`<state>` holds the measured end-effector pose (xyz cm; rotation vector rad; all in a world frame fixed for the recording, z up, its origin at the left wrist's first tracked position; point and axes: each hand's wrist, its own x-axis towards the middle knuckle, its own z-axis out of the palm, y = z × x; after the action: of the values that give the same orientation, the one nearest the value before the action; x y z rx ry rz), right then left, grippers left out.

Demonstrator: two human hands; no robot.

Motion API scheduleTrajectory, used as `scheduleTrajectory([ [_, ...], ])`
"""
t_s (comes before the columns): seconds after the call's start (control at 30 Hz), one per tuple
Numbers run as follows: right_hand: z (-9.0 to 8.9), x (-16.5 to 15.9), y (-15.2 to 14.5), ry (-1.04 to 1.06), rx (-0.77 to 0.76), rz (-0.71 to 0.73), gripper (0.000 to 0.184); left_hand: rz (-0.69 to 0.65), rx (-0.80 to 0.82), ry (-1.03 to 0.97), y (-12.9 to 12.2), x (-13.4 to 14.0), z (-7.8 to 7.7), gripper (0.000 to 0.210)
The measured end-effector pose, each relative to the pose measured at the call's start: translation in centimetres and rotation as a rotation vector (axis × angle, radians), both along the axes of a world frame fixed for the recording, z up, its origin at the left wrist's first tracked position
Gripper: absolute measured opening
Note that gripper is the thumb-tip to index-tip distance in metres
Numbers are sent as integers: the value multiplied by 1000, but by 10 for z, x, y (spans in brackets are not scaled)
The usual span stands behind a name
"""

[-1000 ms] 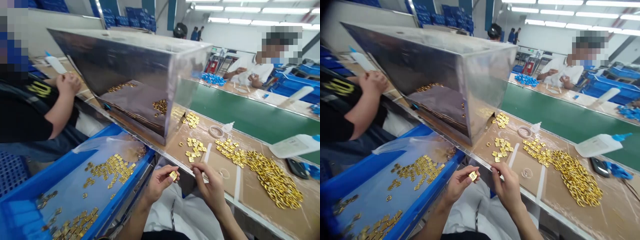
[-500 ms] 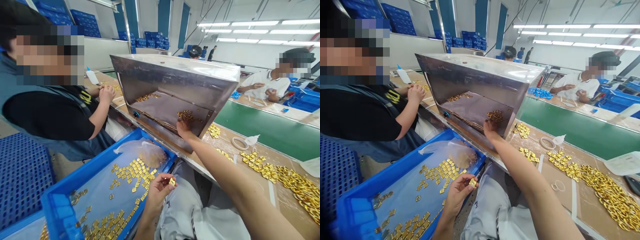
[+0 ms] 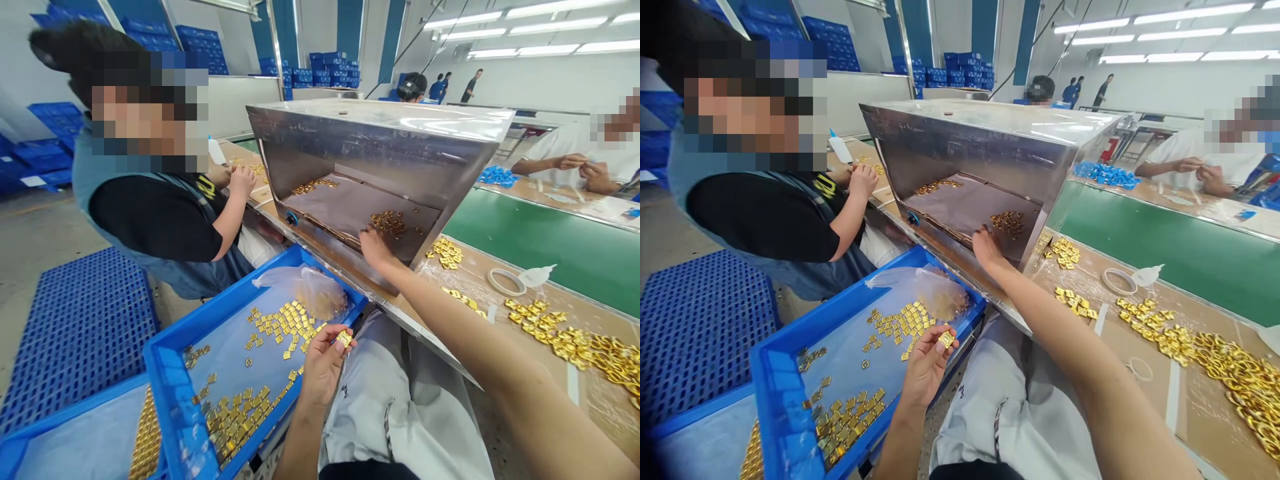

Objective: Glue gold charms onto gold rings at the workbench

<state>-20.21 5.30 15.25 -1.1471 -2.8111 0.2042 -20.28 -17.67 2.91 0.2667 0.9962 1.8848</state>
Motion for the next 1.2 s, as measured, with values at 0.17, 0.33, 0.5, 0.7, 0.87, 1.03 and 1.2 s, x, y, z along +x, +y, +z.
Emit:
scheduleTrajectory([
  [0.17, 7, 68, -57, 438, -293, 279, 26, 4, 61, 12, 15, 21, 10, 47],
  [0.33, -13, 178, -81, 1130, -1009, 197, 22, -51, 152, 37, 47, 58, 33, 45],
  [0.5, -44, 251, -86, 1419, -1174, -171, 41, -227, 190, 20, 81, 116, 49, 43],
  [0.7, -55, 301, -91, 1680, -1137, -333, 42, -429, 261, -54, 117, 177, 53, 43],
  [0.87, -48, 328, -91, 1878, -1203, -368, 33, -526, 317, -94, 134, 204, 55, 37],
  [1.03, -51, 339, -89, 1903, -1255, -284, 22, -533, 351, -24, 137, 212, 43, 37],
  [1.2, -60, 337, -87, 1868, -1255, -256, 18, -524, 379, -1, 137, 208, 31, 34],
])
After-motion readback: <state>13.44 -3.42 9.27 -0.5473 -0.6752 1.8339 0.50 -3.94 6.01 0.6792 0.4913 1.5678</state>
